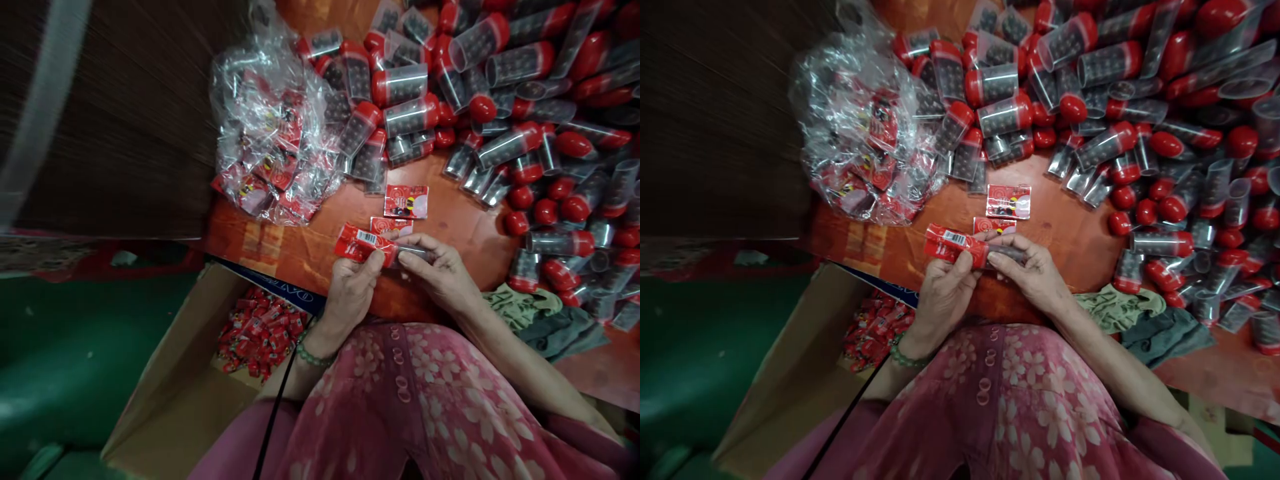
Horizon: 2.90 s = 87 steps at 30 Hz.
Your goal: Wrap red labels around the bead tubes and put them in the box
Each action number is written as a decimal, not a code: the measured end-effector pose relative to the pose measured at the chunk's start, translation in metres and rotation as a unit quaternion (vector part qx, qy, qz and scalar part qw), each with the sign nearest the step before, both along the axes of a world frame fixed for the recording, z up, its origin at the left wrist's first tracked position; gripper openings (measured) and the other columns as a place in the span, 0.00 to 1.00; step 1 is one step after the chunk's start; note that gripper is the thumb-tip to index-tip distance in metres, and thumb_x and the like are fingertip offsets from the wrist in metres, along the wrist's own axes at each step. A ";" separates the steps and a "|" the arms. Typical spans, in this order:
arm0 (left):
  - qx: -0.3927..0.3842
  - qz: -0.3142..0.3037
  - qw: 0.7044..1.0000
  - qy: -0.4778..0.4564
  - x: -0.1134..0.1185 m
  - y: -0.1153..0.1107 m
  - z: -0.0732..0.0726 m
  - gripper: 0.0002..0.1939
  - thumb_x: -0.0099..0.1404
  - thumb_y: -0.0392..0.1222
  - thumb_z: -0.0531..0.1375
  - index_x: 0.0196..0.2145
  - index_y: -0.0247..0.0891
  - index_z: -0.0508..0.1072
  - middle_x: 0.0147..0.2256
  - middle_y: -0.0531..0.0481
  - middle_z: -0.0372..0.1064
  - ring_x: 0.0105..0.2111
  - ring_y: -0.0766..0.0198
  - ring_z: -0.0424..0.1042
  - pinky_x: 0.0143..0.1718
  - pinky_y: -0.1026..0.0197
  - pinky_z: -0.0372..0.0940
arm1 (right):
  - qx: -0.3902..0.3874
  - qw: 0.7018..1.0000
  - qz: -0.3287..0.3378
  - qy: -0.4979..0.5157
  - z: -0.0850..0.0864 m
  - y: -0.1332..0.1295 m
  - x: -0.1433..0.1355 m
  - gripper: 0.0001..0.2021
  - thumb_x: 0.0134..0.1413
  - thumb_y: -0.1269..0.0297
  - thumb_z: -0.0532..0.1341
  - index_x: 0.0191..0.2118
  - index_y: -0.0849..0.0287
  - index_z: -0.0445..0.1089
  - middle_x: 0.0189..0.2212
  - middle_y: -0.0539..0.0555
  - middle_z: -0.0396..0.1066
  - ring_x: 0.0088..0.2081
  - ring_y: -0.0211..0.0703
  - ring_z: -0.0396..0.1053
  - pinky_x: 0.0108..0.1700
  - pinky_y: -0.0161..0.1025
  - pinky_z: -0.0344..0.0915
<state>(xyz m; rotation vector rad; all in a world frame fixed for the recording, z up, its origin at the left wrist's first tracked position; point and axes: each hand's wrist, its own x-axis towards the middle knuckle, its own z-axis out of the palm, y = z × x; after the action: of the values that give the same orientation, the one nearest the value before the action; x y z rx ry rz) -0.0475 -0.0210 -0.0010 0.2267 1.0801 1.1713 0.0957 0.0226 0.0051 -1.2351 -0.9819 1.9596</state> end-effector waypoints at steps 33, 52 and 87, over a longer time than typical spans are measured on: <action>0.062 0.037 0.997 0.014 -0.012 0.027 0.002 0.24 0.52 0.61 0.70 0.36 0.37 0.77 0.37 0.44 0.79 0.20 0.69 0.67 0.18 0.65 0.60 | 0.107 0.992 0.066 -0.019 0.005 -0.001 -0.025 0.14 0.63 0.52 0.62 0.46 0.56 0.70 0.25 0.45 0.67 0.26 0.34 0.66 0.32 0.33 0.65; 0.099 0.043 0.993 0.048 -0.011 0.022 -0.001 0.27 0.56 0.64 0.67 0.40 0.37 0.79 0.34 0.44 0.77 0.26 0.66 0.71 0.28 0.64 0.66 | 0.118 0.989 0.081 -0.048 0.003 0.004 -0.022 0.15 0.58 0.50 0.66 0.40 0.57 0.71 0.25 0.47 0.71 0.25 0.36 0.70 0.30 0.33 0.69; 0.073 -0.020 0.997 -0.024 0.005 -0.024 -0.001 0.24 0.60 0.58 0.66 0.39 0.30 0.79 0.25 0.52 0.63 0.23 0.73 0.53 0.25 0.65 0.50 | 0.056 0.994 0.079 0.048 -0.013 -0.020 -0.017 0.24 0.43 0.48 0.74 0.27 0.53 0.59 0.17 0.44 0.71 0.16 0.40 0.69 0.21 0.37 0.69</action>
<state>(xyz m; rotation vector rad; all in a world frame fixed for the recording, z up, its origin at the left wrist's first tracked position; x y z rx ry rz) -0.0421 -0.0454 -0.0015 0.3303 0.9452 1.2143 0.0790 0.0024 -0.0074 -1.0196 -1.1533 2.0336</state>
